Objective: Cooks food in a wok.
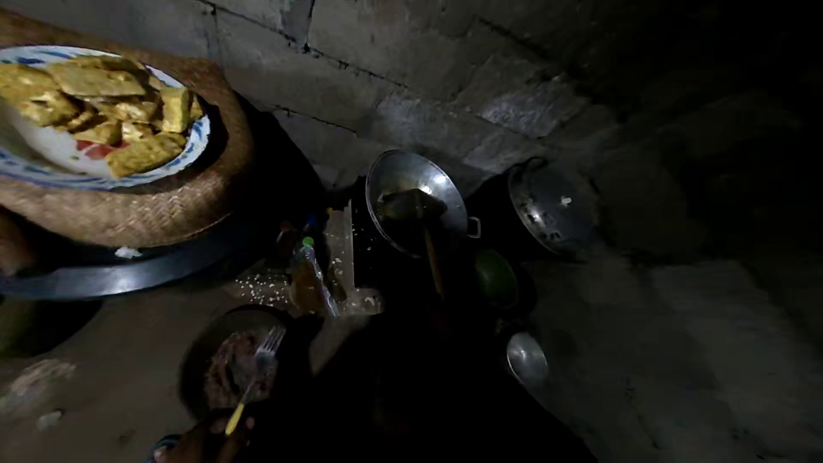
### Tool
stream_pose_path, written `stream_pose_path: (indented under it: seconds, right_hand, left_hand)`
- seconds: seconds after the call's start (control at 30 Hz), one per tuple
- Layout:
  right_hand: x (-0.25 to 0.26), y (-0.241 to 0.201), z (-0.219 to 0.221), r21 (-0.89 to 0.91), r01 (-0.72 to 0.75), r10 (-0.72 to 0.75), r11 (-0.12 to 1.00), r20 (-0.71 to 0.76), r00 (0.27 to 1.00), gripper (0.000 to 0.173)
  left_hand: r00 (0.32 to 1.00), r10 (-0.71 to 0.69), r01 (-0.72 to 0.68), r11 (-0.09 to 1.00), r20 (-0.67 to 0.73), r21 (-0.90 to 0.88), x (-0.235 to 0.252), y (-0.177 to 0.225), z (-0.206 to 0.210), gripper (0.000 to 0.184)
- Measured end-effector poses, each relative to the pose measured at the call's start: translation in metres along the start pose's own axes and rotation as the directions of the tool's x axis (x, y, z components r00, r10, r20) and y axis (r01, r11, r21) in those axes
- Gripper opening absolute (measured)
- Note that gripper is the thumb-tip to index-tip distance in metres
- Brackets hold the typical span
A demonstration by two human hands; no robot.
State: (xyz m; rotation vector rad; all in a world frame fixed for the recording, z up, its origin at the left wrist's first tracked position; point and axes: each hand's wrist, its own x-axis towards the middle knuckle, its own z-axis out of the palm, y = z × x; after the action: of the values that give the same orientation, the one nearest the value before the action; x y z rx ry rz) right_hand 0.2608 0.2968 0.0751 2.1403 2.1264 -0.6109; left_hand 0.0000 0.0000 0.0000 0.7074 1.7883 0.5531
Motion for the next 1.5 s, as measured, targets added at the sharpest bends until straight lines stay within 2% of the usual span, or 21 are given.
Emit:
stream_pose_path:
  seconds: [0.07,0.1,0.23,0.37,0.5,0.63,0.73,0.8,0.9,0.97,1.07,1.2,1.3,1.37,1.43,1.5]
  right_hand:
    - [0.018,0.031,0.002,-0.143,0.133,-0.144,0.981,-0.07,0.987,0.053]
    - [0.018,0.033,-0.008,-0.161,0.161,-0.173,0.974,-0.061,0.983,0.053]
    - [0.01,0.063,-0.053,0.099,0.14,-0.14,0.985,-0.009,0.99,0.052]
    - [-0.021,0.1,-0.102,0.003,0.176,-0.176,0.984,0.02,0.984,0.054]
    - [-0.066,0.129,-0.125,0.005,0.203,-0.203,0.979,0.072,0.977,0.053]
    - [-0.057,0.117,-0.118,-0.138,0.253,-0.246,0.958,0.066,0.967,0.05]
    - [-0.041,0.097,-0.099,-0.199,0.229,-0.221,0.953,0.062,0.973,0.05]
    - [-0.032,0.087,-0.085,-0.183,0.202,-0.198,0.962,0.043,0.979,0.051]
    - [-0.01,0.081,-0.075,-0.066,0.199,-0.198,0.978,0.021,0.98,0.051]
    - [0.003,0.084,-0.074,0.031,0.205,-0.206,0.978,0.017,0.978,0.051]
    - [0.011,0.095,-0.083,0.239,0.197,-0.202,0.951,-0.004,0.979,0.049]
    - [0.015,0.116,-0.088,0.492,0.124,-0.138,0.862,-0.008,0.99,0.052]
    - [0.02,0.129,-0.073,0.572,0.177,-0.146,0.801,-0.101,0.984,0.049]
    - [0.025,0.134,-0.056,0.635,0.197,-0.136,0.747,-0.144,0.98,0.048]
    - [0.031,0.136,-0.042,0.693,0.207,-0.118,0.691,-0.175,0.978,0.048]
    - [0.036,0.134,-0.04,0.735,0.213,-0.117,0.644,-0.181,0.977,0.048]
  left_hand:
    - [0.997,0.003,-0.004,1.0,-0.072,-0.02,-0.012,0.004,0.002,0.028]
    - [0.994,-0.007,0.002,0.999,-0.109,-0.053,-0.017,0.008,0.003,0.024]
    - [0.969,-0.001,-0.053,0.976,-0.246,-0.212,-0.032,0.015,0.013,0.025]
    - [0.914,0.094,-0.234,0.917,-0.394,-0.324,-0.052,0.017,0.016,0.029]
    - [0.863,0.041,-0.333,0.795,-0.503,-0.507,-0.069,0.017,0.016,0.027]
    - [0.819,-0.042,-0.368,0.727,-0.572,-0.58,-0.07,0.011,0.011,0.027]
    - [0.798,-0.077,-0.413,0.653,-0.598,-0.635,-0.068,0.009,0.009,0.026]
    - [0.792,-0.074,-0.439,0.619,-0.606,-0.651,-0.067,0.009,0.008,0.025]
    - [0.778,-0.08,-0.472,0.58,-0.623,-0.664,-0.061,0.008,0.009,0.025]
    - [0.783,-0.069,-0.451,0.622,-0.619,-0.64,-0.054,0.007,0.012,0.023]
    - [0.808,-0.027,-0.342,0.791,-0.589,-0.506,-0.043,0.016,0.02,0.027]
    - [0.896,-0.009,-0.176,0.911,-0.444,-0.373,-0.021,0.074,0.048,0.03]
    - [0.94,0.148,-0.227,0.944,-0.308,-0.24,0.007,0.153,0.07,0.028]
    - [0.937,0.258,-0.292,0.948,-0.237,-0.123,0.03,0.218,0.086,0.031]
    - [0.921,0.329,-0.348,0.935,-0.207,-0.063,0.058,0.279,0.104,0.034]
    - [0.912,0.341,-0.364,0.929,-0.228,-0.065,0.096,0.323,0.125,0.035]
